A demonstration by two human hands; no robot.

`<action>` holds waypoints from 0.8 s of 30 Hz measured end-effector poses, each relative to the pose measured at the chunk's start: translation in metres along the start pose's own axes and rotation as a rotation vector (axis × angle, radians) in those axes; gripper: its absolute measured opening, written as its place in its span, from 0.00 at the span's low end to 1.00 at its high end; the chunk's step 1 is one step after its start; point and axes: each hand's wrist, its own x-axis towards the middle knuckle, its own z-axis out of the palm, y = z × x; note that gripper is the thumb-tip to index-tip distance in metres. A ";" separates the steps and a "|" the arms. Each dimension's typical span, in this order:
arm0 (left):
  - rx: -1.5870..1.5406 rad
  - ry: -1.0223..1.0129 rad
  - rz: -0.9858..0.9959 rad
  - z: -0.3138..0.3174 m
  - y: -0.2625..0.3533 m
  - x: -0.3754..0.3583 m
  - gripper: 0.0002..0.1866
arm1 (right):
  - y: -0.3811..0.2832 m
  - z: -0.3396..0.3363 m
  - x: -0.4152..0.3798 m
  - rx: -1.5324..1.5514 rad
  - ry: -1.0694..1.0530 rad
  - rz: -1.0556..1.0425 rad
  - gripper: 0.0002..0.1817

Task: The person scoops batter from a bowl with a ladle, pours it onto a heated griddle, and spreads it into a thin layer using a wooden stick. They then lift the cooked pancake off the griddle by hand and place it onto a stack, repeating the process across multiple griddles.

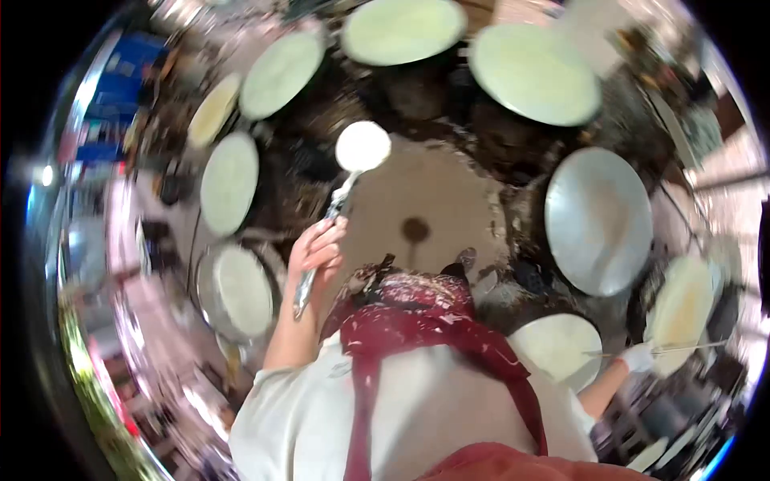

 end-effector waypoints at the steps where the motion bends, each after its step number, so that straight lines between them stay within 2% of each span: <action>1: -0.042 -0.018 0.043 -0.017 0.010 -0.021 0.14 | -0.041 0.006 -0.049 0.167 -0.116 -0.182 0.24; 2: -0.077 -0.026 0.090 -0.025 0.030 -0.038 0.14 | -0.094 0.002 -0.130 0.334 -0.233 -0.350 0.23; 4: -0.131 -0.053 0.192 -0.064 0.058 -0.093 0.14 | -0.148 0.014 -0.247 0.623 -0.718 -0.110 0.23; 5: -0.159 -0.081 0.222 -0.082 0.070 -0.122 0.13 | -0.185 -0.004 -0.319 0.683 -0.897 -0.086 0.22; 7: -0.069 0.079 0.425 -0.123 0.099 -0.186 0.12 | -0.200 0.004 -0.436 0.741 -1.191 -0.272 0.19; 8: -0.022 0.173 0.550 -0.165 0.130 -0.239 0.11 | -0.212 -0.013 -0.526 0.752 -1.387 -0.361 0.20; 9: 0.145 0.379 0.606 -0.187 0.149 -0.264 0.11 | -0.224 -0.038 -0.569 0.667 -1.515 -0.368 0.21; 10: 0.373 0.512 0.622 -0.218 0.173 -0.286 0.13 | -0.229 -0.058 -0.607 0.608 -1.569 -0.485 0.22; 11: 0.453 0.698 0.644 -0.237 0.188 -0.302 0.13 | -0.235 -0.078 -0.645 0.555 -1.615 -0.605 0.23; 12: 0.540 0.878 0.657 -0.257 0.209 -0.315 0.14 | -0.233 -0.093 -0.685 0.541 -1.580 -0.831 0.25; 14: 0.877 1.246 0.425 -0.324 0.240 -0.340 0.12 | -0.228 -0.128 -0.735 0.053 -1.651 -0.912 0.26; 15: 1.044 1.411 0.285 -0.363 0.252 -0.348 0.11 | -0.222 -0.143 -0.757 0.067 -1.693 -0.919 0.26; 18: 2.093 1.381 0.283 -0.484 0.277 -0.370 0.08 | -0.191 -0.152 -0.789 0.090 -1.873 -0.863 0.27; 19: 1.994 1.340 -0.048 -0.466 0.296 -0.363 0.10 | -0.181 -0.146 -0.794 0.038 -1.833 -0.996 0.27; 20: 2.005 1.347 -0.064 -0.483 0.311 -0.360 0.11 | -0.173 -0.137 -0.798 -0.009 -1.790 -1.128 0.26; 24: 2.027 1.344 -0.115 -0.545 0.365 -0.341 0.15 | -0.184 -0.147 -0.823 -0.196 -1.795 -1.043 0.28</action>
